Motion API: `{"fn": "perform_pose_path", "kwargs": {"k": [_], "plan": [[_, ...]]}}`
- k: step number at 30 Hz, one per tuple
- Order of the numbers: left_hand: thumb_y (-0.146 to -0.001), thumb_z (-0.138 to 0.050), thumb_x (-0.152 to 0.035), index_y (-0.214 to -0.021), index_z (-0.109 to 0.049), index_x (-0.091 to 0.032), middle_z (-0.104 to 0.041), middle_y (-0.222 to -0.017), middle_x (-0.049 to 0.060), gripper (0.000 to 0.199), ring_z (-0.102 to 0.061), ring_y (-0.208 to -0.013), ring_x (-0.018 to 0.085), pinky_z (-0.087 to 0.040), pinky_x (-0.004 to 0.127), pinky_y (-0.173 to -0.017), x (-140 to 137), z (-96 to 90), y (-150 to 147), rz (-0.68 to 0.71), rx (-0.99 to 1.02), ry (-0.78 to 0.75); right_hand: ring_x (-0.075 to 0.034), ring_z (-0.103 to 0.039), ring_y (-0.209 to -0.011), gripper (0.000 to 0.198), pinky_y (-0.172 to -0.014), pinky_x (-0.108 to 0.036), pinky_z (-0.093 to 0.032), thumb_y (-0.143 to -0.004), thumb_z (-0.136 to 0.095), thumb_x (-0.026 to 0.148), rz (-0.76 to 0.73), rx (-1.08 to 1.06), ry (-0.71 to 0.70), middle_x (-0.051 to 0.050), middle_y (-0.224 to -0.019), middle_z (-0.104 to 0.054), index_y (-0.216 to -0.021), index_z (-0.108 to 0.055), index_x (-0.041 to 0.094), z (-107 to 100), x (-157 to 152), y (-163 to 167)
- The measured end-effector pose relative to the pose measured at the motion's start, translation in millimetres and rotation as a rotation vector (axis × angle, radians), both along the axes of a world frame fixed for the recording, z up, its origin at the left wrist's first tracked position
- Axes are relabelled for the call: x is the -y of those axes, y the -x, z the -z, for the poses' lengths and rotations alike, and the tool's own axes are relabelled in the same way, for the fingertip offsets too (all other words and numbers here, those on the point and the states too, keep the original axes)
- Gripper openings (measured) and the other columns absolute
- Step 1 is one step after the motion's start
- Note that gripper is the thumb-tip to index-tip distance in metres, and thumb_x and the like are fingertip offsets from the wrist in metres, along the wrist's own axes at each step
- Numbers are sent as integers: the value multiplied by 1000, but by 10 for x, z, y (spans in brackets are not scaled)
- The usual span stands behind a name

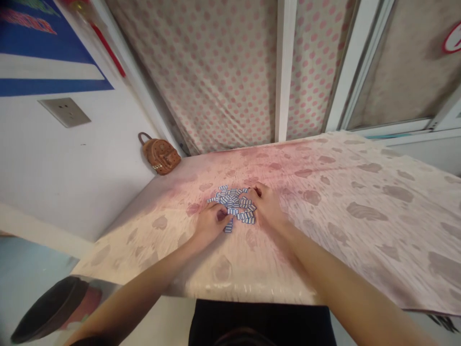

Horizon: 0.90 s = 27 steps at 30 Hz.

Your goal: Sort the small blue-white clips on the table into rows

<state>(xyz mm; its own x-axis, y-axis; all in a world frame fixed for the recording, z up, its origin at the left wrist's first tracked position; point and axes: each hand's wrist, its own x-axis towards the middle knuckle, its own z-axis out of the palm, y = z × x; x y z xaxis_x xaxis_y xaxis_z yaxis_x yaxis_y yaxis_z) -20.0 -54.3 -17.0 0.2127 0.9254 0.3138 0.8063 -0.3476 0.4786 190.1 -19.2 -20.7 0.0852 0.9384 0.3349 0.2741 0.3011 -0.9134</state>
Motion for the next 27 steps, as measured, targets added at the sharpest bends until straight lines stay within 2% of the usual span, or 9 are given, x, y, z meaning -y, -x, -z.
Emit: {"fn": "perform_pose_path", "kwargs": {"k": [3,6,10,16,18,23,27], "plan": [[-83,-70,-22,-79,-68,-19,-68,-84,2,5,-62,-82,19,-45,30,-75,-173,15,10,33,91,75,-15,-45,-53,24,-51,-28,-33,-87,-54,37,-3,12,30,3,-56,-51,-67,-52,23,13,-5,-10],[-82,-67,-19,-76,-67,-18,-68,-79,0,6,-62,-76,16,-43,27,-70,-343,-21,35,69,218,157,-15,-50,-55,21,-54,-27,-36,-87,-53,34,12,39,67,2,-59,-54,-70,-55,22,34,-69,-53],[-81,-67,-18,-73,-64,-17,-65,-73,-2,9,-59,-70,14,-42,25,-68,-538,-116,21,127,406,206,-17,-56,-59,13,-56,-27,-40,-79,-59,32,-3,70,110,1,-61,-60,-73,-61,21,9,-207,-88],[-84,-66,-21,-74,-60,-17,-62,-73,-1,13,-58,-71,14,-44,25,-69,-577,-111,-102,230,653,210,-17,-57,-63,21,-58,-28,-43,-74,-66,42,-268,29,180,0,-68,-65,-76,-64,21,-113,-213,74],[-86,-65,-22,-75,-60,-17,-63,-75,0,13,-59,-73,14,-45,26,-71,-537,-87,-120,245,649,213,-17,-56,-63,22,-59,-28,-42,-75,-66,42,-283,21,184,1,-66,-63,-72,-61,21,-120,-156,120],[-88,-68,-29,-85,-68,-19,-70,-86,2,11,-63,-82,18,-47,29,-77,-424,-58,-135,284,468,223,-15,-53,-60,21,-58,-28,-41,-81,-61,39,-143,-10,128,1,-63,-58,-70,-56,21,-139,-43,67],[-73,-85,-30,-84,-70,-20,-69,-86,3,21,-62,-88,23,-47,32,-79,-345,-33,-197,313,193,167,-15,-50,-56,21,-51,-27,-38,-85,-56,34,1,-20,142,1,-58,-52,-68,-50,24,-195,-3,-28]]}}
